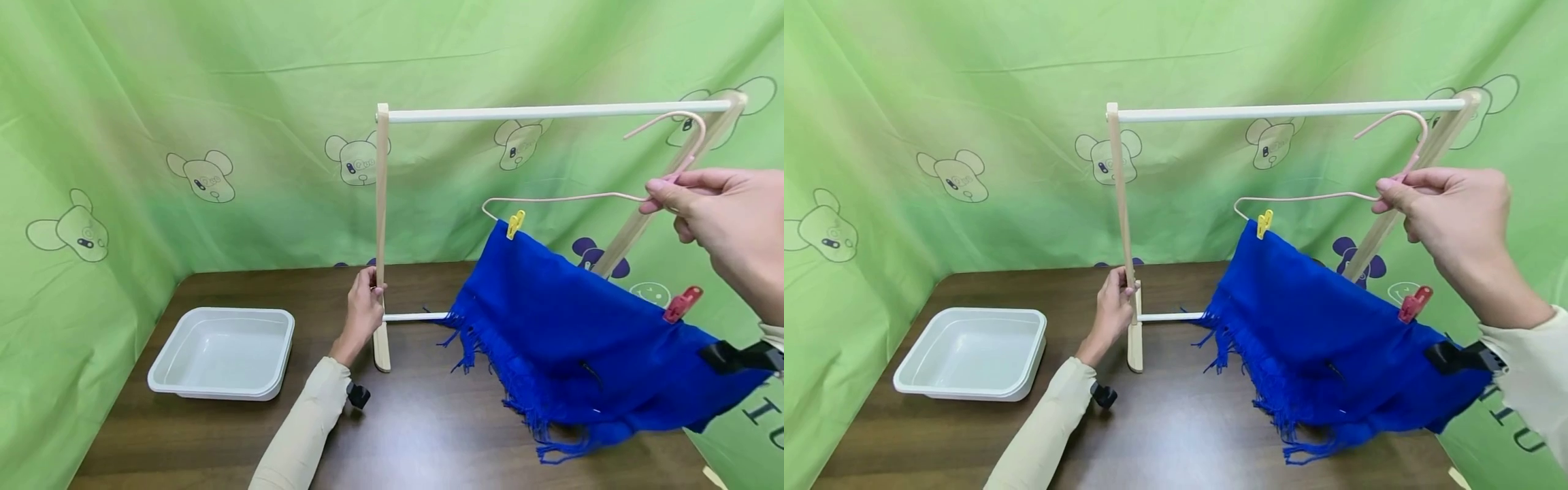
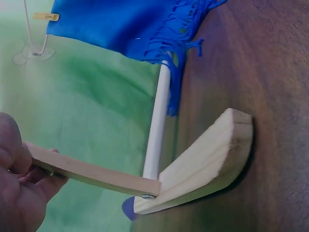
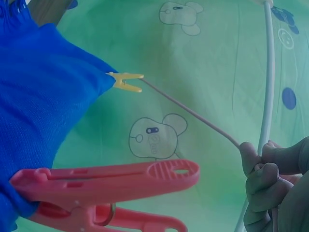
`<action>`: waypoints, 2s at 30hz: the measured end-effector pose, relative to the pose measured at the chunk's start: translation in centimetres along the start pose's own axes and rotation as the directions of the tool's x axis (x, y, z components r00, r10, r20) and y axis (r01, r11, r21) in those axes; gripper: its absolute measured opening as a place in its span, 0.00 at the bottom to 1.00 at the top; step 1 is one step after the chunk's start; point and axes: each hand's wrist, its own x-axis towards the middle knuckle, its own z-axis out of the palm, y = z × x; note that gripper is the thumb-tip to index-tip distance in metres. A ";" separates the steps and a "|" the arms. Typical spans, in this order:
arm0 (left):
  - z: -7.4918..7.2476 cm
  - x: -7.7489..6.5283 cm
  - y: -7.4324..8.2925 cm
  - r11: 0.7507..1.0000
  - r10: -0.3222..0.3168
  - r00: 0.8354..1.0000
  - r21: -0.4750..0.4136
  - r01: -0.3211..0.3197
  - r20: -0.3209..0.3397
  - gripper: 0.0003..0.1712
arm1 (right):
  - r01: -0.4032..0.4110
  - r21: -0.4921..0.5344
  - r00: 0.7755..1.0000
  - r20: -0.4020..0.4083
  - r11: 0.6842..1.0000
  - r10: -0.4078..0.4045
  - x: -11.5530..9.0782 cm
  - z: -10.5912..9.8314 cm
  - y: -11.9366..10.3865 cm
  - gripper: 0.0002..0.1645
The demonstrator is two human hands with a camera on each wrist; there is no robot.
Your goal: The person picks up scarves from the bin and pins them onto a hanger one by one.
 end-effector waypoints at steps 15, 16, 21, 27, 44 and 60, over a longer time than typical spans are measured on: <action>-2.2 0.6 -0.3 0.984 0.034 0.988 -0.180 -0.006 0.151 0.18 | -0.005 -0.031 0.999 -0.045 1.000 0.004 -0.5 0.5 -0.2 0.14; -2.4 0.6 -0.4 0.983 0.028 0.987 -0.186 0.002 0.155 0.18 | -0.003 -0.033 0.999 -0.041 0.999 0.002 -0.4 0.7 -0.3 0.15; -2.8 0.4 -0.7 0.984 0.033 0.988 -0.176 -0.005 0.153 0.17 | 0.009 -0.012 1.000 -0.027 1.000 -0.009 0.0 1.2 -0.8 0.14; -2.5 0.3 -0.9 0.990 0.040 0.990 -0.142 -0.020 0.137 0.16 | 0.004 0.004 0.999 -0.035 1.000 -0.004 0.2 0.9 -1.2 0.11; -3.1 0.6 -0.6 0.996 0.007 0.988 -0.083 0.006 0.154 0.15 | -0.032 0.038 0.999 -0.037 0.999 0.033 2.1 -1.0 -1.8 0.09; -3.3 0.5 -0.4 0.996 -0.018 0.986 -0.079 0.031 0.165 0.15 | -0.053 0.077 0.998 -0.019 0.996 0.055 4.5 -2.7 -2.6 0.03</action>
